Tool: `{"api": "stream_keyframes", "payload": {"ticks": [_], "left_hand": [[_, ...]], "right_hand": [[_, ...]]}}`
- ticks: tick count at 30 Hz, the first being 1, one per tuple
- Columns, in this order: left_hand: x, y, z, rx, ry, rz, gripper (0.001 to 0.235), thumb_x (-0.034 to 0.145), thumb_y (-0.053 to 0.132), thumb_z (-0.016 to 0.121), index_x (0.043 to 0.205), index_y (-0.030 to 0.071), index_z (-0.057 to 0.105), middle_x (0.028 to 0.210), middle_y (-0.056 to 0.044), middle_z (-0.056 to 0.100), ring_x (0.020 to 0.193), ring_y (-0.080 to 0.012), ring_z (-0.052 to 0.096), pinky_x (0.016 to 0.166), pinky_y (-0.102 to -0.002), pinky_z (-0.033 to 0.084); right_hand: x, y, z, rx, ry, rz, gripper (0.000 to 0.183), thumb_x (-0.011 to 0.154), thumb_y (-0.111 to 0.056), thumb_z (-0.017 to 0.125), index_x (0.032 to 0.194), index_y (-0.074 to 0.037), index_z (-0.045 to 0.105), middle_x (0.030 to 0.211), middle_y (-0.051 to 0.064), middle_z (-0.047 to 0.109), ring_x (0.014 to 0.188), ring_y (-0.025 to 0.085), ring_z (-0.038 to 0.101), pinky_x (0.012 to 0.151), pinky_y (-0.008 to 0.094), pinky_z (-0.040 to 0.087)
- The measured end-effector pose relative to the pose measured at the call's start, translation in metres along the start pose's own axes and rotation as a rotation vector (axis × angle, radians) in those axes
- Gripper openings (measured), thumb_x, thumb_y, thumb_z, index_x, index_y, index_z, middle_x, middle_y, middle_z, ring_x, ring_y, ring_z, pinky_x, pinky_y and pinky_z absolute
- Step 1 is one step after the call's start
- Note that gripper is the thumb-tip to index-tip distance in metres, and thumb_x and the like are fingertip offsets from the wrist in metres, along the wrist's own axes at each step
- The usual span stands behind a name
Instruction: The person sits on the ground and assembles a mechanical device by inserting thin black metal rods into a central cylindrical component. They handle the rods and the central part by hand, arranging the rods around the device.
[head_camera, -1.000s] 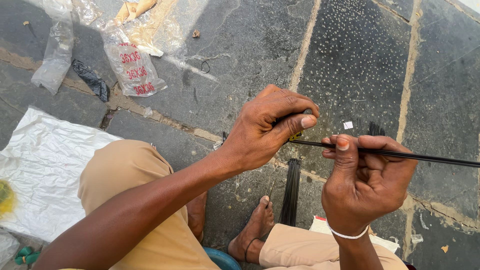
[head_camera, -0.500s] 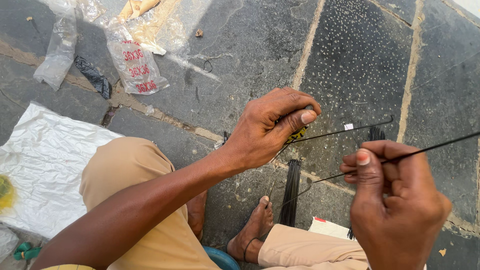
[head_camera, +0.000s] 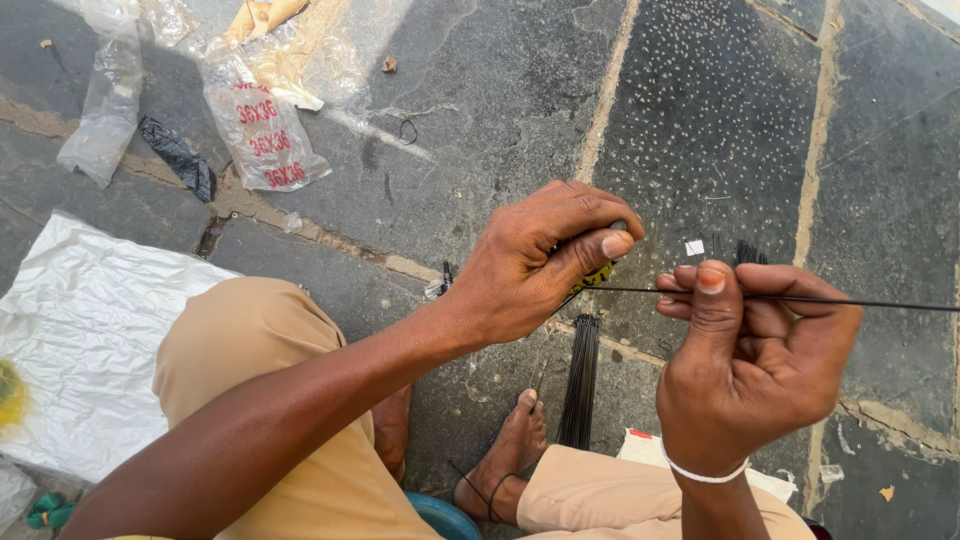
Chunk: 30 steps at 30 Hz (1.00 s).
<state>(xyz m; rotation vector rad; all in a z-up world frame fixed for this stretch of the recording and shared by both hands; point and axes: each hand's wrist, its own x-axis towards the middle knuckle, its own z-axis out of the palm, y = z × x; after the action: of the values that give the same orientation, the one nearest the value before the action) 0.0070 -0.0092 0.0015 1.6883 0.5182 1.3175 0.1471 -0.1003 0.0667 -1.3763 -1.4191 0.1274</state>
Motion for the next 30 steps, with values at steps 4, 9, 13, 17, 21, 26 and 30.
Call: {"api": "stream_keyframes", "payload": {"ticks": [4, 9, 13, 17, 21, 26, 30], "left_hand": [[-0.001, 0.001, -0.002, 0.01, -0.012, 0.005, 0.026, 0.109, 0.033, 0.06, 0.118, 0.012, 0.072, 0.111, -0.002, 0.075, 0.104, -0.0155, 0.067, 0.09, -0.034, 0.057], [-0.002, 0.003, -0.003, 0.003, -0.026, -0.007, 0.026, 0.109, 0.033, 0.06, 0.119, 0.012, 0.072, 0.112, -0.002, 0.075, 0.106, -0.0159, 0.067, 0.091, -0.034, 0.057], [-0.003, 0.004, -0.003, 0.0, -0.031, -0.015, 0.026, 0.108, 0.033, 0.061, 0.119, 0.012, 0.072, 0.111, -0.002, 0.074, 0.106, -0.0165, 0.066, 0.09, -0.033, 0.057], [-0.002, 0.006, -0.003, 0.001, -0.022, -0.011, 0.026, 0.109, 0.032, 0.06, 0.119, 0.011, 0.072, 0.111, -0.002, 0.074, 0.107, -0.0168, 0.067, 0.092, -0.033, 0.057], [0.0, 0.002, -0.005, -0.002, 0.031, 0.05, 0.024, 0.113, 0.031, 0.059, 0.117, 0.01, 0.07, 0.11, -0.002, 0.072, 0.105, -0.0141, 0.067, 0.092, -0.03, 0.058], [0.002, 0.002, -0.009, -0.053, 0.112, 0.0, 0.025, 0.113, 0.031, 0.058, 0.119, 0.009, 0.069, 0.098, 0.0, 0.064, 0.085, -0.0082, 0.061, 0.075, -0.025, 0.054], [0.002, 0.005, -0.011, -0.064, 0.173, -0.041, 0.026, 0.113, 0.032, 0.056, 0.118, 0.01, 0.068, 0.094, 0.002, 0.061, 0.077, -0.0053, 0.057, 0.067, -0.022, 0.051]], "right_hand": [[0.0, 0.005, 0.004, -0.005, -0.021, 0.01, 0.018, 0.112, 0.005, 0.06, 0.118, 0.007, 0.044, 0.095, 0.021, 0.068, 0.091, 0.023, 0.077, 0.07, 0.025, 0.067], [-0.003, 0.011, 0.003, 0.0, -0.018, 0.016, 0.018, 0.111, 0.006, 0.061, 0.117, 0.007, 0.044, 0.095, 0.019, 0.068, 0.09, 0.021, 0.077, 0.073, 0.026, 0.067], [-0.003, 0.012, 0.009, -0.004, -0.052, -0.033, 0.017, 0.117, 0.005, 0.063, 0.119, 0.009, 0.046, 0.097, 0.02, 0.069, 0.091, 0.022, 0.078, 0.074, 0.025, 0.068], [0.007, -0.009, 0.002, -0.266, -0.202, -0.042, 0.017, 0.107, 0.004, 0.07, 0.116, 0.011, 0.057, 0.096, 0.019, 0.072, 0.089, 0.023, 0.077, 0.073, 0.028, 0.064], [0.028, 0.007, -0.021, -0.252, -0.43, 0.035, 0.028, 0.092, 0.004, 0.07, 0.119, 0.01, 0.062, 0.108, 0.021, 0.071, 0.096, 0.025, 0.073, 0.083, 0.033, 0.063], [-0.011, 0.172, 0.007, -0.42, -0.305, 0.516, 0.014, 0.094, -0.005, 0.072, 0.107, 0.002, 0.071, 0.089, 0.014, 0.074, 0.068, 0.017, 0.069, 0.06, 0.029, 0.057], [-0.168, 0.297, 0.074, -0.587, -0.534, 0.938, 0.016, 0.081, -0.012, 0.075, 0.089, 0.001, 0.08, 0.081, 0.018, 0.075, 0.076, 0.032, 0.075, 0.075, 0.044, 0.058]]}}
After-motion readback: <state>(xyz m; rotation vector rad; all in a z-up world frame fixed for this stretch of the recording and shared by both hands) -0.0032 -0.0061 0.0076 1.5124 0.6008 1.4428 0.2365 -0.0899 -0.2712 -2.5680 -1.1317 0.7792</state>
